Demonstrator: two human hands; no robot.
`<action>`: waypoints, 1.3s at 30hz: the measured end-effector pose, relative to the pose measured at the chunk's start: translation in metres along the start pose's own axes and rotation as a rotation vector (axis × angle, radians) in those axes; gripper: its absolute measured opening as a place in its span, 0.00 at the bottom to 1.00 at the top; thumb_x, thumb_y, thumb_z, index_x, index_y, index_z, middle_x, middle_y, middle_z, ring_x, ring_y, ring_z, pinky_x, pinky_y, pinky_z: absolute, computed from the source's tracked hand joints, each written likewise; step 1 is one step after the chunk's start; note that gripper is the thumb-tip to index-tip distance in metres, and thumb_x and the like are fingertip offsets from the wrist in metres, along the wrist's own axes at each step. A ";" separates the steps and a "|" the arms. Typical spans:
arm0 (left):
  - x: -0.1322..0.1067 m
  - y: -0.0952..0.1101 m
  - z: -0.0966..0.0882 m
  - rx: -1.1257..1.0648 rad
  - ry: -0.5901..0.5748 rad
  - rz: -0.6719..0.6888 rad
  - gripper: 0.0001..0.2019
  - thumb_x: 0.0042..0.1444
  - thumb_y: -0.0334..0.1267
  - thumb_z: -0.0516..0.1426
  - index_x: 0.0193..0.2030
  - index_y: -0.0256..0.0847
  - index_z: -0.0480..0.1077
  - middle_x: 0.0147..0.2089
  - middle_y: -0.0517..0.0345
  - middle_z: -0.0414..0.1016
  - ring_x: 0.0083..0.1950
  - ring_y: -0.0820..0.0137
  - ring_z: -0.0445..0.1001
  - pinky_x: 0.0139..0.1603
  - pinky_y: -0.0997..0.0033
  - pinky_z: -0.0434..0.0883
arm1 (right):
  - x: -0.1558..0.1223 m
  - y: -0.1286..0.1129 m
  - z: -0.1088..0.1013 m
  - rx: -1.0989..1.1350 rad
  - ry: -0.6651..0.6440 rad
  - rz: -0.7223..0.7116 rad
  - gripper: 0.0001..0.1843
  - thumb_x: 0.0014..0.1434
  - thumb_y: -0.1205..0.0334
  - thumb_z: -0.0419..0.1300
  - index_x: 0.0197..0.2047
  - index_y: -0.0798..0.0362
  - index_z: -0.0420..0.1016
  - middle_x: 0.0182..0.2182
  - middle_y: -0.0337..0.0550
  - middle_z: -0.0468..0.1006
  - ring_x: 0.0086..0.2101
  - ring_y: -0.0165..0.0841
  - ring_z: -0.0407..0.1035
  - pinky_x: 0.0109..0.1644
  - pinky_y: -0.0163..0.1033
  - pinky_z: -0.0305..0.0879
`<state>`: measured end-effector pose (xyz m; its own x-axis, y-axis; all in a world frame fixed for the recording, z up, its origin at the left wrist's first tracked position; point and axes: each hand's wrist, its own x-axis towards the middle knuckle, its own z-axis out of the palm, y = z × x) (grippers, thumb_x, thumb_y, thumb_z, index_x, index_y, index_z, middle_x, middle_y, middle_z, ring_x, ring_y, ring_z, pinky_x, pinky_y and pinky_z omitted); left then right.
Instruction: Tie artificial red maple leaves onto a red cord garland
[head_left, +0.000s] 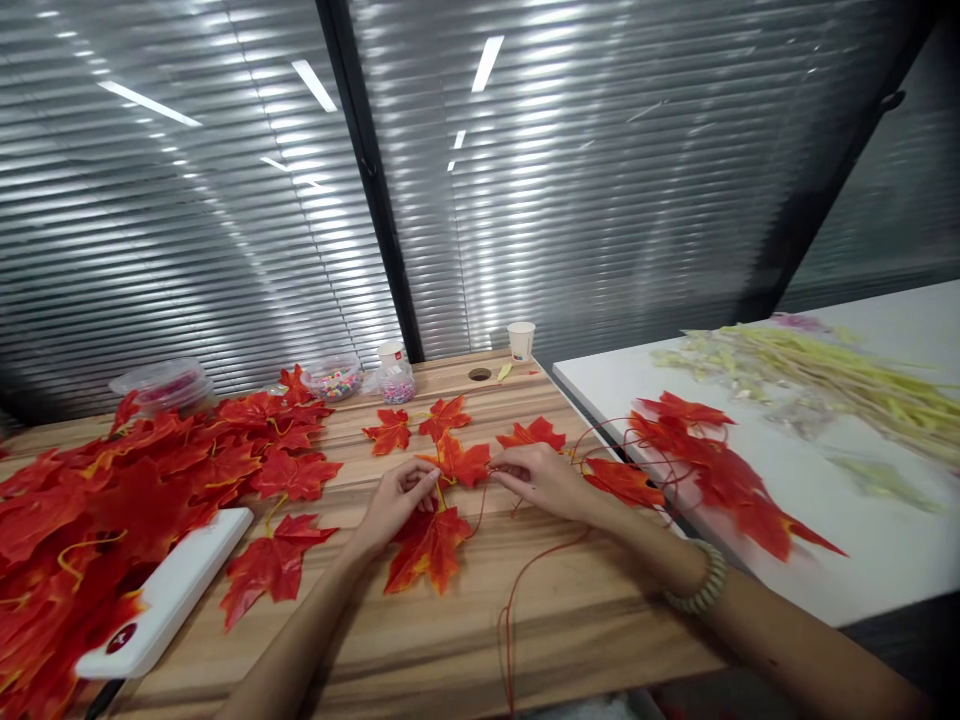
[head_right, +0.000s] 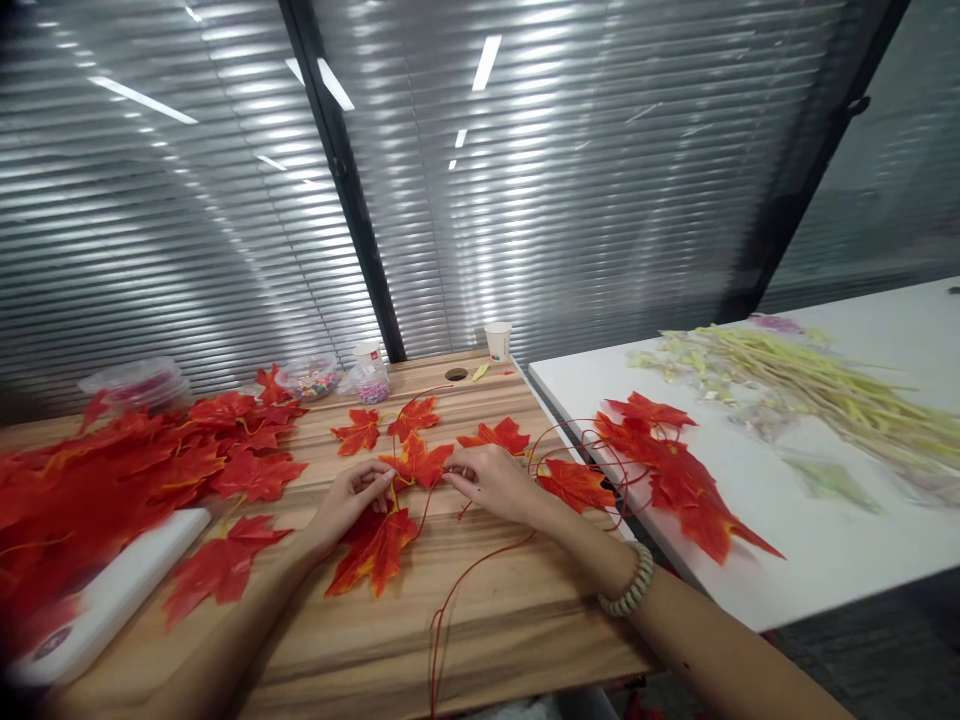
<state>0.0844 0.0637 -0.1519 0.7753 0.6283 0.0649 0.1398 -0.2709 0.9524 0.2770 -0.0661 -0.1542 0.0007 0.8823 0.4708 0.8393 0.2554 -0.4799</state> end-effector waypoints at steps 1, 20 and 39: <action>0.000 -0.001 0.000 -0.004 -0.002 -0.001 0.11 0.51 0.44 0.55 0.31 0.36 0.66 0.19 0.63 0.67 0.21 0.76 0.66 0.24 0.77 0.64 | 0.000 0.000 0.000 0.002 -0.003 0.001 0.09 0.57 0.64 0.53 0.39 0.53 0.73 0.30 0.41 0.76 0.29 0.30 0.68 0.34 0.33 0.60; 0.000 0.002 -0.003 -0.042 0.020 -0.007 0.13 0.50 0.47 0.55 0.31 0.36 0.66 0.21 0.61 0.68 0.21 0.75 0.67 0.24 0.76 0.65 | 0.001 0.000 0.000 0.009 -0.018 0.015 0.10 0.57 0.64 0.53 0.37 0.54 0.74 0.30 0.42 0.77 0.30 0.30 0.67 0.34 0.33 0.59; 0.000 0.004 -0.003 -0.098 0.084 -0.013 0.13 0.49 0.47 0.56 0.31 0.36 0.67 0.20 0.61 0.68 0.21 0.75 0.66 0.24 0.77 0.63 | 0.001 -0.001 0.001 -0.001 -0.008 0.018 0.09 0.57 0.64 0.53 0.37 0.54 0.74 0.27 0.41 0.76 0.26 0.29 0.66 0.31 0.32 0.58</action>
<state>0.0827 0.0646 -0.1468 0.7187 0.6914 0.0734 0.0854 -0.1925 0.9776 0.2757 -0.0653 -0.1541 0.0111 0.8900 0.4558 0.8396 0.2392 -0.4876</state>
